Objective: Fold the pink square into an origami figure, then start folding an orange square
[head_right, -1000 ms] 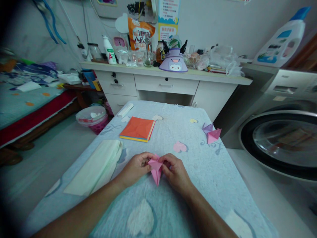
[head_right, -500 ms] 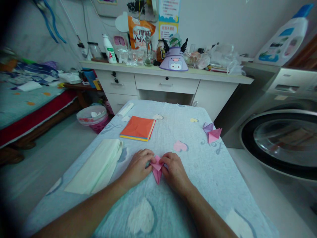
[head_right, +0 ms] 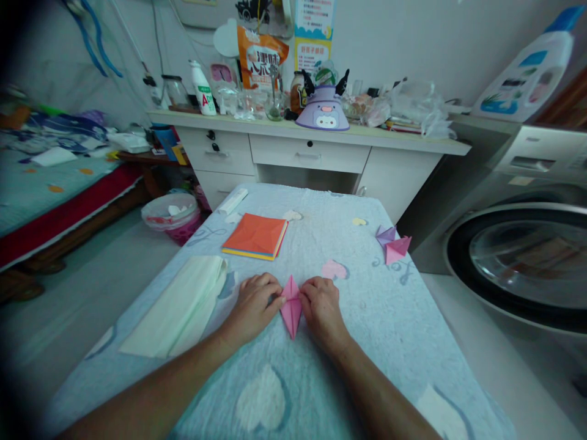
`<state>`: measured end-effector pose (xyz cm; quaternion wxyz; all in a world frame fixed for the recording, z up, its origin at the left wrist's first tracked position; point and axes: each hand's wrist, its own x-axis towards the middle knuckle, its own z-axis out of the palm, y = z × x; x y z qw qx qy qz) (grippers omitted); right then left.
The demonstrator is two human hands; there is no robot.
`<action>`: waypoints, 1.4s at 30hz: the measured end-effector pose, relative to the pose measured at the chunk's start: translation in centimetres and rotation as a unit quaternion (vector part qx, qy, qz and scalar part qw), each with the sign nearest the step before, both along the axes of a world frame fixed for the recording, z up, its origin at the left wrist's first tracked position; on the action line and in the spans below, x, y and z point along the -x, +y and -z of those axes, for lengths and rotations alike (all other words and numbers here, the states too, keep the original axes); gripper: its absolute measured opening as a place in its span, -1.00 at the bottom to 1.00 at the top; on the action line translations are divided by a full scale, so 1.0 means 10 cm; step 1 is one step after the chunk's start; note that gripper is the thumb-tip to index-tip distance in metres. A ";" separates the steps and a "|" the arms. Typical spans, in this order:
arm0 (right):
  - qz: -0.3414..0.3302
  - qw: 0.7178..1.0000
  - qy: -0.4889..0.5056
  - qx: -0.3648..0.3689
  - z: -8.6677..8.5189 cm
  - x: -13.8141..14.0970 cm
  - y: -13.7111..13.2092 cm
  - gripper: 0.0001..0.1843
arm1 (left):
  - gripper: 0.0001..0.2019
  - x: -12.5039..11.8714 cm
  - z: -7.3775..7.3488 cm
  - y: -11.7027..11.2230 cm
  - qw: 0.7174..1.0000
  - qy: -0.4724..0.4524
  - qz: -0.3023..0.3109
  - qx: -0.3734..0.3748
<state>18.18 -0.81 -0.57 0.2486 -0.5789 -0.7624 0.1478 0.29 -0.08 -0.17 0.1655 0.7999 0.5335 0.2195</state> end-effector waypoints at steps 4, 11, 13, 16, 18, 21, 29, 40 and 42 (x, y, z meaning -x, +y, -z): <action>0.023 1.000 -0.017 -0.004 0.00 0.03 0.02 -0.84 | -0.92 -0.01 -0.01 0.00 0.999 0.021 -0.022 -0.010; 0.055 0.997 -0.052 -0.008 0.06 0.05 0.03 -0.84 | -0.97 -0.02 0.01 -0.01 0.997 0.049 -0.040 -0.033; 0.060 0.997 -0.052 -0.011 0.08 0.06 0.03 -0.84 | -0.92 -0.03 0.02 -0.02 0.997 0.043 -0.047 -0.039; 0.069 0.996 -0.053 -0.018 0.10 0.06 0.03 -0.89 | -0.83 -0.04 0.01 -0.02 0.997 0.027 -0.051 -0.044; 0.071 0.996 -0.058 -0.022 0.11 0.06 0.03 -0.90 | -0.83 -0.05 0.00 -0.03 0.998 0.023 -0.039 -0.041; 0.073 0.995 -0.068 -0.027 0.09 0.08 0.01 -0.91 | -0.90 -0.05 -0.02 -0.03 0.999 0.020 -0.006 -0.034; 0.068 0.990 -0.109 -0.051 0.07 0.12 -0.04 -0.79 | -0.84 -0.03 -0.01 -0.01 0.997 0.030 0.059 -0.044; 0.094 0.989 -0.108 -0.030 0.06 0.08 -0.02 -0.79 | -0.88 -0.07 -0.05 -0.15 0.976 0.175 0.092 -0.089; 0.098 0.989 -0.107 -0.024 0.05 0.07 -0.02 -0.78 | -0.88 -0.07 -0.06 -0.16 0.975 0.187 0.087 -0.087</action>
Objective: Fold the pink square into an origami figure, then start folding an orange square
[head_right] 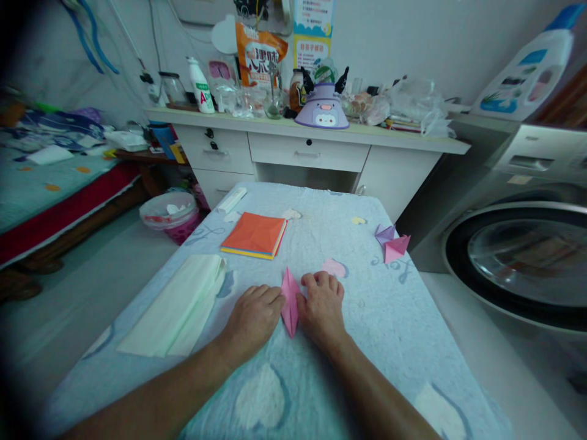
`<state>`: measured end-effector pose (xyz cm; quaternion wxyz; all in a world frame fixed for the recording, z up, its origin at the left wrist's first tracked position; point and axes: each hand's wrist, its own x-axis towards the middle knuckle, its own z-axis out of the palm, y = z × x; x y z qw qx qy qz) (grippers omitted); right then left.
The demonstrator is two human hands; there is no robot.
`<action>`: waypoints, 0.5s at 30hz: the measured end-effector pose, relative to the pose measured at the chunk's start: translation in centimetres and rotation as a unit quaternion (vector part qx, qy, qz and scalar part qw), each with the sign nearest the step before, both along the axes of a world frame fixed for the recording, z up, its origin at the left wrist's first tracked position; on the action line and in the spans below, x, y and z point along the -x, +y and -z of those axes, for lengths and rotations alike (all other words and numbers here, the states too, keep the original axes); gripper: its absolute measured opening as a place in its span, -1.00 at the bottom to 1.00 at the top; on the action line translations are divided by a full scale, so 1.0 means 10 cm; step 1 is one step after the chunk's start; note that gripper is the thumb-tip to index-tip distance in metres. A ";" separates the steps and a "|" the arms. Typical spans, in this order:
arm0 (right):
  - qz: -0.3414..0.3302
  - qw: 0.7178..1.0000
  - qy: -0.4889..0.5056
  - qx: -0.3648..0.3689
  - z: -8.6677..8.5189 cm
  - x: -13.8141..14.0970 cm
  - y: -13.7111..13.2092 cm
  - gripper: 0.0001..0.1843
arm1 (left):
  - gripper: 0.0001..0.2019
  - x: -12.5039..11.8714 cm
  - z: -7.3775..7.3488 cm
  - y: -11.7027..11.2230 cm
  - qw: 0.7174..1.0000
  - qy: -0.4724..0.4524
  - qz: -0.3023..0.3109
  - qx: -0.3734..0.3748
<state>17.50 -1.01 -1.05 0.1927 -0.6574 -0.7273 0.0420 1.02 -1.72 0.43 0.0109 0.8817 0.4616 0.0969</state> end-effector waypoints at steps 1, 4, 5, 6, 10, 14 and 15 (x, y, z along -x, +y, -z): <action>0.003 1.000 0.001 0.002 -0.01 -0.01 0.00 -0.78 | -0.88 0.00 0.00 -0.01 1.000 0.006 -0.002 0.000; 0.010 1.000 0.006 0.010 -0.02 -0.03 0.00 -0.80 | -0.88 0.00 -0.01 -0.02 1.000 0.020 -0.005 -0.001; 0.011 1.000 0.006 0.013 -0.02 -0.04 0.00 -0.80 | -0.88 0.00 -0.01 -0.02 1.000 0.021 -0.003 -0.001; 0.012 1.000 0.006 0.014 -0.02 -0.04 0.01 -0.81 | -0.88 0.00 -0.01 -0.02 1.000 0.021 -0.002 -0.002; 0.007 1.000 0.009 0.011 0.01 -0.08 0.01 -0.89 | -0.88 0.01 -0.01 -0.03 1.000 0.016 -0.002 -0.005; -0.020 1.000 0.022 0.004 0.02 -0.08 -0.01 -0.88 | -0.87 0.00 -0.01 -0.03 1.000 0.010 -0.008 0.000; -0.024 0.999 0.023 0.004 0.01 -0.08 -0.02 -0.86 | -0.87 0.00 -0.01 -0.03 1.000 0.008 -0.009 0.001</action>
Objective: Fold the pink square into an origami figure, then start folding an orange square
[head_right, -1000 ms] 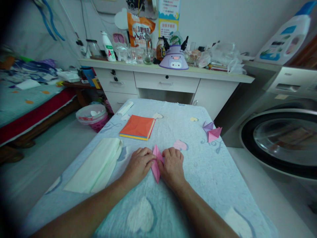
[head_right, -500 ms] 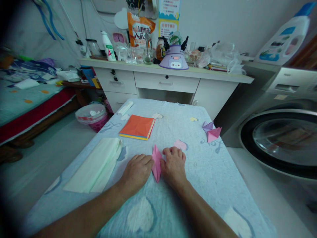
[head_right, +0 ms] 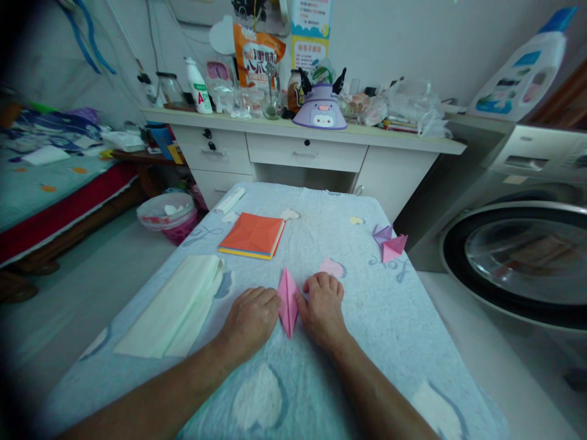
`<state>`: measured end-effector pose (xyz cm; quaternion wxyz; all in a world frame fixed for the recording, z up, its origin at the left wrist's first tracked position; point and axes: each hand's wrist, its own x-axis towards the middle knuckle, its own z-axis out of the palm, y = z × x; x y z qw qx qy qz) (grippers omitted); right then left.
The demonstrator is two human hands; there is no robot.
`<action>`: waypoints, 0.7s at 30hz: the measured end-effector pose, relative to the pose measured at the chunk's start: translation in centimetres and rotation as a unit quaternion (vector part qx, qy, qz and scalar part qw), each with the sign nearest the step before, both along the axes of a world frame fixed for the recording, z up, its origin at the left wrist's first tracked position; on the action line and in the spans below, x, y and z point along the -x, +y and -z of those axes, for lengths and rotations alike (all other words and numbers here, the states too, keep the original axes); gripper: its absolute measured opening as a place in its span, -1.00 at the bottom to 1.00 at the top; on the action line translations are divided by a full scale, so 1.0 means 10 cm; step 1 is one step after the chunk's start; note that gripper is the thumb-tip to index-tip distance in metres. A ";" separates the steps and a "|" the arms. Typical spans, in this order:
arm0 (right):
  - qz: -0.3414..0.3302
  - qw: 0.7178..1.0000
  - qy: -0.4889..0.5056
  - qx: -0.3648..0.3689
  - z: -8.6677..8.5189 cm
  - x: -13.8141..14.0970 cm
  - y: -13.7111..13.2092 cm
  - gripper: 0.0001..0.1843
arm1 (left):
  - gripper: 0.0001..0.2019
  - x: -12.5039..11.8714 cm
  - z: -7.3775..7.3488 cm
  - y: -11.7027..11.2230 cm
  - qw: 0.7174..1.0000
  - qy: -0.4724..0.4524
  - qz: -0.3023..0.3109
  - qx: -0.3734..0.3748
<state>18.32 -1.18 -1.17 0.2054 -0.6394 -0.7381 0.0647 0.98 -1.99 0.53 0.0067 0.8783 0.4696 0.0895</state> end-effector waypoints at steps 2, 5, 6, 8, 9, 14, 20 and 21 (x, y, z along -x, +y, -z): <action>-0.002 1.000 -0.003 0.000 -0.01 0.01 -0.01 -0.83 | -0.87 0.00 0.01 0.01 1.000 -0.004 0.000 0.001; -0.004 1.000 -0.009 -0.002 -0.03 0.04 -0.02 -0.84 | -0.85 0.02 0.02 0.03 1.000 -0.011 0.000 0.000; -0.005 1.000 -0.010 -0.003 -0.03 0.05 -0.02 -0.85 | -0.84 0.02 0.03 0.03 1.000 -0.013 -0.002 -0.001; -0.008 1.000 -0.007 -0.005 -0.02 0.06 -0.02 -0.86 | -0.82 0.03 0.05 0.05 1.000 -0.018 -0.005 -0.003; -0.010 1.000 -0.004 -0.006 -0.02 0.07 -0.02 -0.87 | -0.82 0.03 0.06 0.05 1.000 -0.020 -0.006 -0.003; -0.021 0.999 0.032 -0.011 0.01 0.07 0.00 -0.90 | -0.83 0.04 0.08 0.06 0.999 -0.044 -0.012 0.002; -0.054 0.993 0.106 -0.014 -0.04 0.06 -0.02 -0.94 | -0.85 0.03 0.07 0.07 0.995 -0.098 -0.017 0.013; -0.062 0.991 0.120 -0.013 -0.05 0.06 -0.03 -0.94 | -0.86 0.03 0.07 0.07 0.993 -0.115 -0.019 0.018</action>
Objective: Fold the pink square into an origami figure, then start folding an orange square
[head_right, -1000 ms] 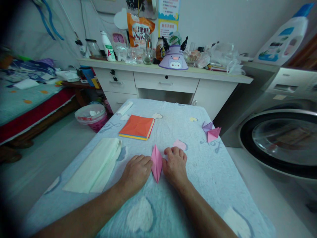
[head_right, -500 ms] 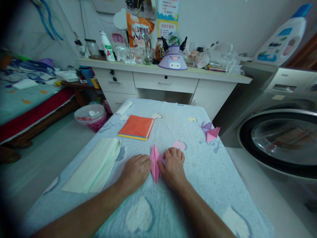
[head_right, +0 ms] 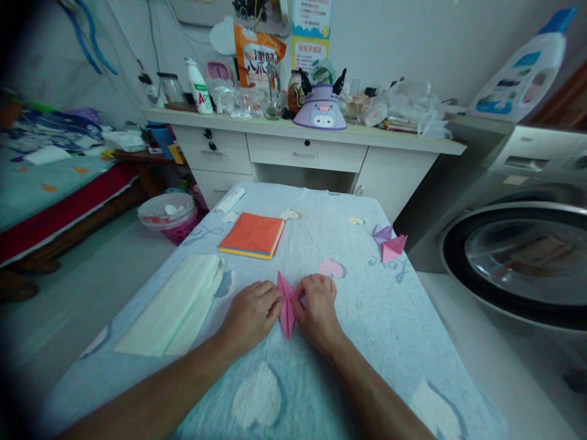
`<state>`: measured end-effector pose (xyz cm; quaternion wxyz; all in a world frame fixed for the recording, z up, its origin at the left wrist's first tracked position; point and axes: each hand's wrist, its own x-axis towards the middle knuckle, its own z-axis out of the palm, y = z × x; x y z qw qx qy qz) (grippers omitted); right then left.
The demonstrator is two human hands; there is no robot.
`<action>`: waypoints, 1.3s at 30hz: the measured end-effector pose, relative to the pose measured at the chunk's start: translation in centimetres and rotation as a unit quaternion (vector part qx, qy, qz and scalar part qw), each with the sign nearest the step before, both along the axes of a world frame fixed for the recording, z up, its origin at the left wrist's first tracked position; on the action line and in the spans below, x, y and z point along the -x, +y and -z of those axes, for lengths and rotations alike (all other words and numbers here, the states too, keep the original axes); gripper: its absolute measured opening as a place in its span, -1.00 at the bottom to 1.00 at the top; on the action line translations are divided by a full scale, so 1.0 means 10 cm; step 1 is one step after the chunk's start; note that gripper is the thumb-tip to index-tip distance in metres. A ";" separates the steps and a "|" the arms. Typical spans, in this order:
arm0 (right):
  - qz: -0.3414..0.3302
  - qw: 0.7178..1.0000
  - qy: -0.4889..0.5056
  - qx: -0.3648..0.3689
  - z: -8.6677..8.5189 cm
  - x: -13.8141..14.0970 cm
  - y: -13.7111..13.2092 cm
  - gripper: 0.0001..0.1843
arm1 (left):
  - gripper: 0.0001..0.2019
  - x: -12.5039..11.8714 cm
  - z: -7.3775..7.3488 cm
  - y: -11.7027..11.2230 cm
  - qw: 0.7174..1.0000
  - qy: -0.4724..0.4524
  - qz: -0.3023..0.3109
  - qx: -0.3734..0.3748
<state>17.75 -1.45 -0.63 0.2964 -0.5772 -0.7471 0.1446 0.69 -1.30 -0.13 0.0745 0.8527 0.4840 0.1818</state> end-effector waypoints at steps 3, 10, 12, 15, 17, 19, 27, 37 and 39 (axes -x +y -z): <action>-0.019 0.998 0.060 0.010 -0.03 -0.01 -0.01 -0.95 | -0.86 0.00 -0.01 0.00 0.998 -0.058 -0.006 0.010; -0.038 0.971 0.231 0.049 -0.03 -0.03 0.01 -0.92 | -0.82 -0.01 -0.01 0.01 0.982 -0.185 -0.016 0.047; -0.045 0.965 0.253 0.047 -0.03 -0.03 0.01 -0.87 | -0.81 -0.01 -0.01 0.02 0.974 -0.214 -0.019 0.069; -0.066 0.964 0.250 0.053 -0.05 -0.04 0.00 -0.89 | -0.80 -0.01 -0.03 0.03 0.962 -0.252 -0.021 0.103; -0.085 0.964 0.244 0.055 -0.07 -0.05 -0.01 -0.88 | -0.81 -0.01 -0.06 0.03 0.953 -0.275 -0.015 0.124; -0.103 0.964 0.239 0.050 -0.10 -0.05 -0.02 -0.85 | -0.80 0.00 -0.09 0.04 0.943 -0.297 -0.003 0.151; -0.158 0.967 0.198 0.006 -0.16 -0.03 -0.03 -0.86 | -0.75 0.04 0.00 0.11 0.898 -0.376 -0.011 0.229; -0.065 0.947 0.309 0.061 -0.08 -0.03 -0.02 -0.80 | -0.69 -0.01 -0.02 0.13 0.733 -0.565 -0.007 0.378; -0.085 0.936 0.330 0.089 -0.09 -0.02 -0.02 -0.81 | -0.65 -0.02 -0.03 0.13 0.715 -0.579 -0.011 0.392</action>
